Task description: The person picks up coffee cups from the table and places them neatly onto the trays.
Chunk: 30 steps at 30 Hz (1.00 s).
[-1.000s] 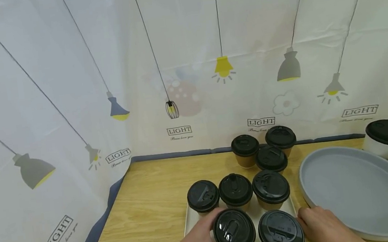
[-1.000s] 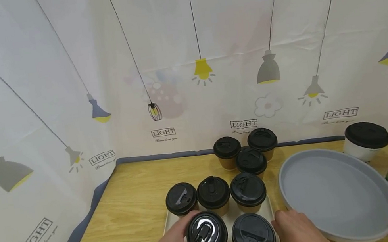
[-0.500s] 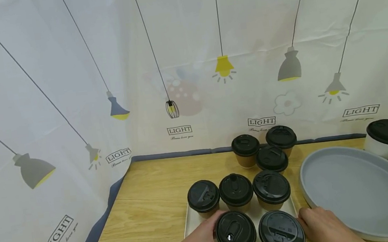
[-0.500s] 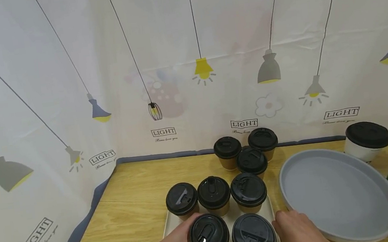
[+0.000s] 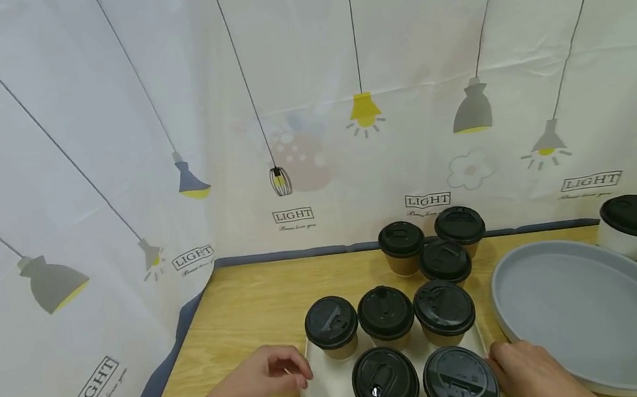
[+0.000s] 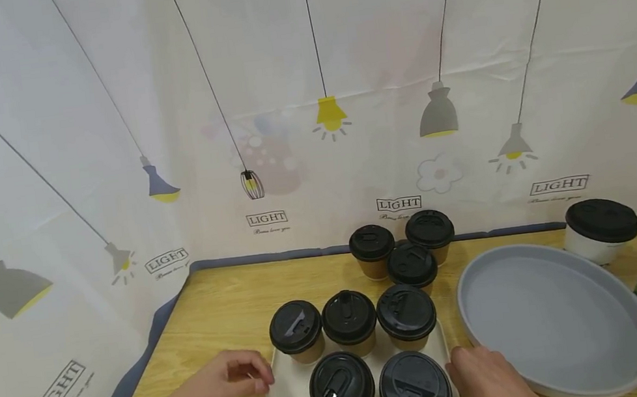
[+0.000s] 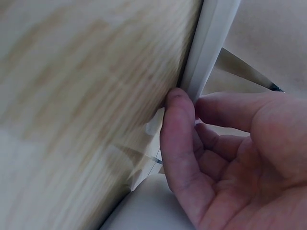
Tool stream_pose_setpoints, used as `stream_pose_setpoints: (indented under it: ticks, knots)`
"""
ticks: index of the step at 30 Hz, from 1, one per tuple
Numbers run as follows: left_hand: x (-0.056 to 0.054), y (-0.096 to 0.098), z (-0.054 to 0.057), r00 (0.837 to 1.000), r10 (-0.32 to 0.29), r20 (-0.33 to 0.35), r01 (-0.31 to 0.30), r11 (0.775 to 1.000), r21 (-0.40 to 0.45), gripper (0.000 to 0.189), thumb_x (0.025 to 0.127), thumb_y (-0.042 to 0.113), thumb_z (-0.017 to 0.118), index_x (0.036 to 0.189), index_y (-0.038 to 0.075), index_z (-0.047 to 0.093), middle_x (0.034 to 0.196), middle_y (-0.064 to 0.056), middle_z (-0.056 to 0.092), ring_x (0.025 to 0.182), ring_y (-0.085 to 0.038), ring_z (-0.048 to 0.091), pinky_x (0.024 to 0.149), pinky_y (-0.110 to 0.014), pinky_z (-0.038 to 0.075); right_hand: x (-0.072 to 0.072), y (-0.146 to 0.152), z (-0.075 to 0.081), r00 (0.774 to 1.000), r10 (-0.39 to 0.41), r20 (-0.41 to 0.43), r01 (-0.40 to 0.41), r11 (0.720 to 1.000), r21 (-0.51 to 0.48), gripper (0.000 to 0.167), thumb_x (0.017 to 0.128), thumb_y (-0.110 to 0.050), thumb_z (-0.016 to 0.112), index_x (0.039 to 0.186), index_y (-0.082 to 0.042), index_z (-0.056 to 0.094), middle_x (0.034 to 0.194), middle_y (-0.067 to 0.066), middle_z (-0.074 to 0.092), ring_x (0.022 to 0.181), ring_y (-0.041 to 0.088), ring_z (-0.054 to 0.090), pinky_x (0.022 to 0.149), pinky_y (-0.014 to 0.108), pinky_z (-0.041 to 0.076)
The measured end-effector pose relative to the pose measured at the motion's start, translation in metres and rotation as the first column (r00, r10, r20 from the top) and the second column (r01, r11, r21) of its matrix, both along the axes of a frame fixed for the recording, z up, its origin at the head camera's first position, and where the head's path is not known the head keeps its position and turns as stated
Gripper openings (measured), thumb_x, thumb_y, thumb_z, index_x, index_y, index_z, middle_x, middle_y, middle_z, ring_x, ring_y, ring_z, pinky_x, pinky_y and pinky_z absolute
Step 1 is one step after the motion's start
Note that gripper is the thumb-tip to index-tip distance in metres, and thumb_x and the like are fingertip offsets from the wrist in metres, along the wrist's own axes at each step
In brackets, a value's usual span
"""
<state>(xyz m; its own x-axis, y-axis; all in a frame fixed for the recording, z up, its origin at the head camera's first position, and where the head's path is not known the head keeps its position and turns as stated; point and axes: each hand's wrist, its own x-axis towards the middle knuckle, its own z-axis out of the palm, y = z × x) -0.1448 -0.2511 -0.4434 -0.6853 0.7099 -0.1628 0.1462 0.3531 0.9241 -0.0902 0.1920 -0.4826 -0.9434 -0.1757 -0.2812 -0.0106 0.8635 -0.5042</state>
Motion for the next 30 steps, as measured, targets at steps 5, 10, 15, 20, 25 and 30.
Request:
stream_pose_setpoints:
  ticks: [5,10,15,20,25,30]
  knots:
    - [-0.028,-0.002,-0.018,0.912,0.341,-0.228,-0.379,0.913,-0.149,0.018,0.099,0.016,0.069,0.11,0.002,0.067,0.101,-0.007,0.069,0.087,-0.019,0.066,0.069,-0.03,0.058,-0.001,0.001,0.0,1.0,-0.001,-0.019,0.001,1.0,0.003,0.028,0.099,-0.013,0.064,0.071,-0.013,0.061,0.061,0.001,0.052,0.057,0.018,0.05,0.055,0.035,0.042]
    - [-0.056,0.007,-0.039,0.866,0.416,-0.279,-0.459,0.882,-0.109,0.026,0.1,0.019,0.07,0.12,0.003,0.066,0.112,-0.007,0.067,0.101,-0.023,0.067,0.081,-0.035,0.058,0.0,0.0,-0.001,0.999,0.0,-0.044,0.0,1.0,-0.002,0.029,0.099,-0.011,0.065,0.07,-0.012,0.06,0.061,0.002,0.05,0.057,0.018,0.048,0.055,0.035,0.042]
    - [-0.073,0.017,-0.051,0.91,0.362,-0.204,-0.387,0.917,-0.095,0.029,0.1,0.017,0.068,0.125,0.002,0.067,0.118,-0.011,0.068,0.102,-0.023,0.068,0.079,-0.032,0.06,0.002,-0.003,-0.001,1.0,-0.023,-0.004,0.023,1.0,-0.01,0.031,0.098,-0.009,0.066,0.069,-0.013,0.058,0.06,0.002,0.047,0.056,0.018,0.046,0.055,0.034,0.039]
    - [-0.076,0.023,-0.056,0.909,0.333,-0.251,-0.372,0.919,-0.128,0.029,0.094,0.006,0.071,0.123,0.002,0.07,0.117,-0.011,0.07,0.1,-0.022,0.069,0.074,-0.03,0.059,0.004,-0.005,0.001,1.0,-0.031,0.003,0.031,0.999,-0.018,0.033,0.097,-0.007,0.067,0.066,-0.013,0.055,0.058,0.001,0.043,0.053,0.018,0.044,0.054,0.035,0.037]
    - [-0.076,0.027,-0.055,0.896,0.329,-0.297,-0.385,0.91,-0.153,0.025,0.091,0.002,0.073,0.116,0.005,0.074,0.108,-0.007,0.072,0.093,-0.017,0.067,0.075,-0.03,0.056,0.007,0.0,0.003,0.999,-0.034,0.032,0.034,0.999,-0.003,0.031,0.098,-0.01,0.067,0.068,-0.013,0.057,0.06,0.002,0.046,0.055,0.02,0.046,0.056,0.038,0.039]
    - [-0.076,0.027,-0.058,0.891,0.332,-0.308,-0.388,0.911,-0.141,0.021,0.09,0.0,0.073,0.11,0.004,0.075,0.104,-0.006,0.072,0.089,-0.015,0.067,0.073,-0.027,0.056,0.006,0.0,0.002,0.998,-0.037,0.05,0.037,0.999,-0.002,0.03,0.098,-0.013,0.066,0.069,-0.013,0.058,0.061,0.003,0.048,0.057,0.021,0.048,0.057,0.04,0.04]
